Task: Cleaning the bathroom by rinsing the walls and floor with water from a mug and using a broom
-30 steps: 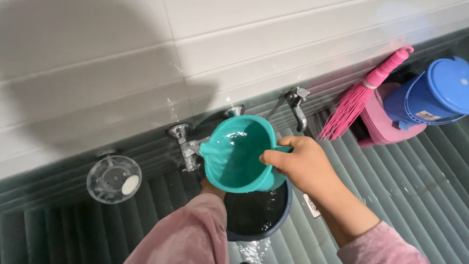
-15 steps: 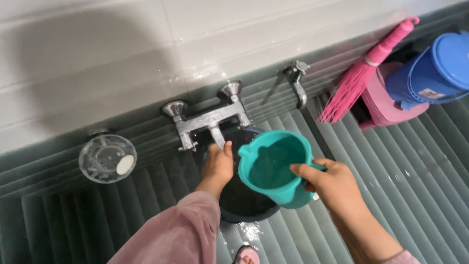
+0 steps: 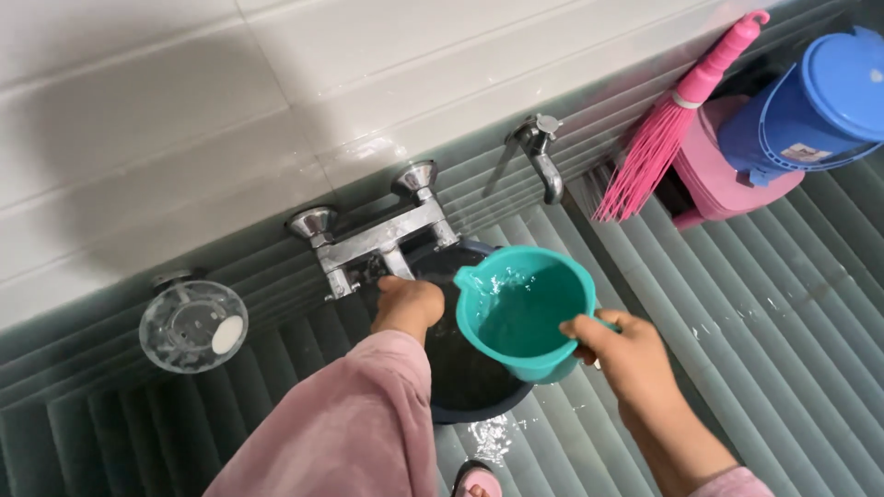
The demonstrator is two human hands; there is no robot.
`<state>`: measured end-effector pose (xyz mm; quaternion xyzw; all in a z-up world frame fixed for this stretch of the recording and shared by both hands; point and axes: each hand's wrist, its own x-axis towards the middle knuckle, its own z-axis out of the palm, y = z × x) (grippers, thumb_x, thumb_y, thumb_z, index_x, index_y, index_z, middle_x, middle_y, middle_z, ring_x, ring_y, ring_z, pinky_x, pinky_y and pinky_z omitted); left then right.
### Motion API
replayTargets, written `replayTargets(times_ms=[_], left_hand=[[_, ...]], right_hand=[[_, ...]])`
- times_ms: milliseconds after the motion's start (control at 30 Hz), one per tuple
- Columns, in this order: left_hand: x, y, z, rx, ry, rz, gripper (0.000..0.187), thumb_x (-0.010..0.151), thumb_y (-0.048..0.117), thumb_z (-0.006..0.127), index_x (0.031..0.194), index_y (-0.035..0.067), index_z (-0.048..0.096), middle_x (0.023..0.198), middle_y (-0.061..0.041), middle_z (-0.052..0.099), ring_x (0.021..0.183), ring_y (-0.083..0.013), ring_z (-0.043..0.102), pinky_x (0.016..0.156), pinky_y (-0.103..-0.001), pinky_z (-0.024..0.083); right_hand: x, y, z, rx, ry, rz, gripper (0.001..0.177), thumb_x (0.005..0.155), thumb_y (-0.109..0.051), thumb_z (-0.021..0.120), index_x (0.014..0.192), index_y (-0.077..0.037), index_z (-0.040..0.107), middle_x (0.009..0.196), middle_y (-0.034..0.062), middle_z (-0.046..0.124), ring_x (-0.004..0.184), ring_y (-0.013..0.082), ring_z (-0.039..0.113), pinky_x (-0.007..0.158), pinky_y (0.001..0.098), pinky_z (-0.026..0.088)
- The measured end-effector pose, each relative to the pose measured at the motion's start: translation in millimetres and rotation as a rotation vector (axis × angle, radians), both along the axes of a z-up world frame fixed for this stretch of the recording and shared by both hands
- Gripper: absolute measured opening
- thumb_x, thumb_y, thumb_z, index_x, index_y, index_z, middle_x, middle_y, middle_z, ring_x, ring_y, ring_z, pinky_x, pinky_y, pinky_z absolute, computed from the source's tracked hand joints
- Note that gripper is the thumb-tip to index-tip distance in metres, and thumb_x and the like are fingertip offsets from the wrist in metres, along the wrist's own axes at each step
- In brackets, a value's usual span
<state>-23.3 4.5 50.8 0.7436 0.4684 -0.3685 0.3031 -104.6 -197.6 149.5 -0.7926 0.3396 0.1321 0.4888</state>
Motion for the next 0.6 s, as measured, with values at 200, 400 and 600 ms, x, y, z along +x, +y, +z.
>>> replayTargets(times_ms=[200,400,600], left_hand=[[14,-4,-41,0.057,0.03,0.065,0.038,0.092,0.025,0.048,0.127,0.013,0.038,0.133,-0.011,0.057,0.119,-0.0322,0.06,0.097,-0.044,0.046],[20,-12,-64,0.101,0.039,0.118,0.047,0.086,0.006,0.056,0.128,0.009,0.036,0.134,-0.016,0.056,0.116,-0.0356,0.062,0.091,-0.043,0.052],[12,-7,-58,0.137,0.039,0.073,0.045,0.087,0.017,0.058,0.126,0.008,0.037,0.136,-0.018,0.055,0.119,-0.0367,0.059,0.097,-0.043,0.048]], right_hand=[[-13,-5,-79,0.007,0.051,-0.025,0.024,0.068,-0.023,0.078,0.061,-0.004,0.065,0.057,0.0103,0.061,0.055,0.0193,0.054,0.059,0.03,0.04],[-14,0,-142,-0.191,0.146,0.3,0.031,0.075,-0.042,0.072,0.074,-0.011,0.07,0.066,0.0041,0.061,0.061,0.0183,0.056,0.062,0.0335,0.043],[-15,8,-218,-0.517,0.205,0.672,0.046,0.081,-0.058,0.063,0.103,-0.018,0.066,0.1,0.0115,0.069,0.098,0.0328,0.062,0.083,0.0436,0.049]])
